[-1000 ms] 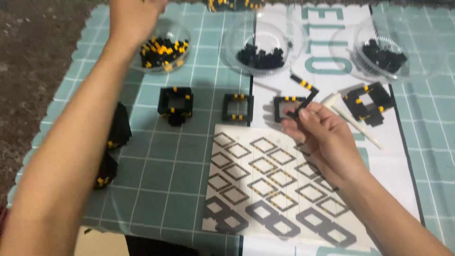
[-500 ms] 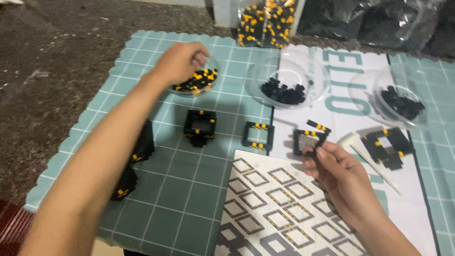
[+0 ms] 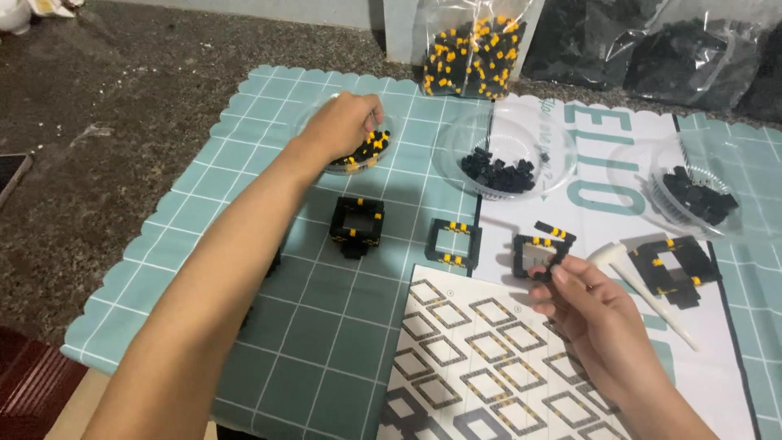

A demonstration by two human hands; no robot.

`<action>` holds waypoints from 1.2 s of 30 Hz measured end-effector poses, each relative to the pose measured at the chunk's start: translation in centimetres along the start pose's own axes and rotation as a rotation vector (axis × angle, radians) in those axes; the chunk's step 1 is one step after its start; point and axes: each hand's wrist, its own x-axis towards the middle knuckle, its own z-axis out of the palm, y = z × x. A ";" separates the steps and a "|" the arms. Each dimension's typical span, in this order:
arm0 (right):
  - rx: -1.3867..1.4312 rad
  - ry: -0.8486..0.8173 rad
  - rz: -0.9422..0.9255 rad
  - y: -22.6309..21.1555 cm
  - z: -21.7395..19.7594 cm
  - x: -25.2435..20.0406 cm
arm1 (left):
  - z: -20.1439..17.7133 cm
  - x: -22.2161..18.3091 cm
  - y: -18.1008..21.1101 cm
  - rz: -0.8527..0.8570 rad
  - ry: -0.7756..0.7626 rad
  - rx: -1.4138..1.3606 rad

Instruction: Assembling a patterned frame by snapping small interlocking plastic blocks together on a table.

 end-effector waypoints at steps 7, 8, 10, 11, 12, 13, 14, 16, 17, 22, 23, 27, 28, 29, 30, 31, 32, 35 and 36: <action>0.011 -0.007 -0.015 -0.3 0.1 -0.5 | -0.7 -1.1 1.2 0.040 0.011 -0.038; -0.010 -0.021 -0.029 -0.5 0.2 -0.5 | -0.9 -1.3 1.5 0.022 -0.002 -0.097; -0.016 -0.014 -0.028 -0.7 0.2 -0.5 | -0.6 -0.9 1.2 0.038 -0.008 -0.066; -0.024 -0.008 -0.022 -0.7 0.1 -0.5 | -0.4 -0.8 1.1 0.052 -0.015 -0.036; -0.023 -0.008 -0.023 -0.5 0.0 -0.3 | -0.4 -0.7 1.1 0.053 -0.015 -0.036; -0.007 -0.003 -0.019 -0.4 -0.1 -0.2 | -0.4 -0.7 1.1 0.033 -0.024 -0.023; 0.010 0.002 -0.015 -0.2 -0.2 -0.1 | -0.4 -0.8 1.1 0.013 -0.034 -0.010; 0.003 -0.006 -0.015 -0.2 0.0 -0.2 | -0.1 -0.7 0.9 0.013 -0.031 0.001; -0.006 -0.014 -0.015 -0.3 0.0 -0.3 | 0.1 -0.7 0.8 0.013 -0.027 0.010; 0.007 -0.022 -0.019 -0.6 0.1 -0.3 | 1.3 1.2 -3.0 0.179 0.115 0.042; -0.016 -0.056 -0.039 -0.6 0.1 -0.4 | 2.4 2.3 -4.8 0.344 0.261 0.098; 0.104 0.005 -0.055 -0.8 0.2 -0.4 | -2.5 -1.3 2.8 0.365 0.428 0.042; 0.113 0.011 -0.040 -1.0 0.4 -0.6 | -2.8 -2.1 4.3 0.369 0.461 -0.048; 0.123 0.016 -0.025 -1.2 0.5 -0.8 | -3.2 -2.9 5.7 0.371 0.494 -0.138; 0.126 0.023 -0.023 -1.4 0.5 -0.9 | -3.1 -4.2 8.4 0.375 0.488 -0.140; 0.083 0.025 -0.057 -1.5 0.5 -1.1 | -3.1 -5.5 11.0 0.357 0.424 -0.379; 0.043 0.024 -0.087 -1.6 0.6 -1.1 | -3.3 -6.9 13.4 0.332 0.352 -0.611; 0.099 0.029 -0.115 -1.5 0.7 -1.2 | -1.9 -10.7 20.0 0.369 0.163 -0.913; 0.101 0.034 -0.111 -1.5 0.6 -1.1 | -0.7 -11.3 20.8 0.366 0.157 -0.916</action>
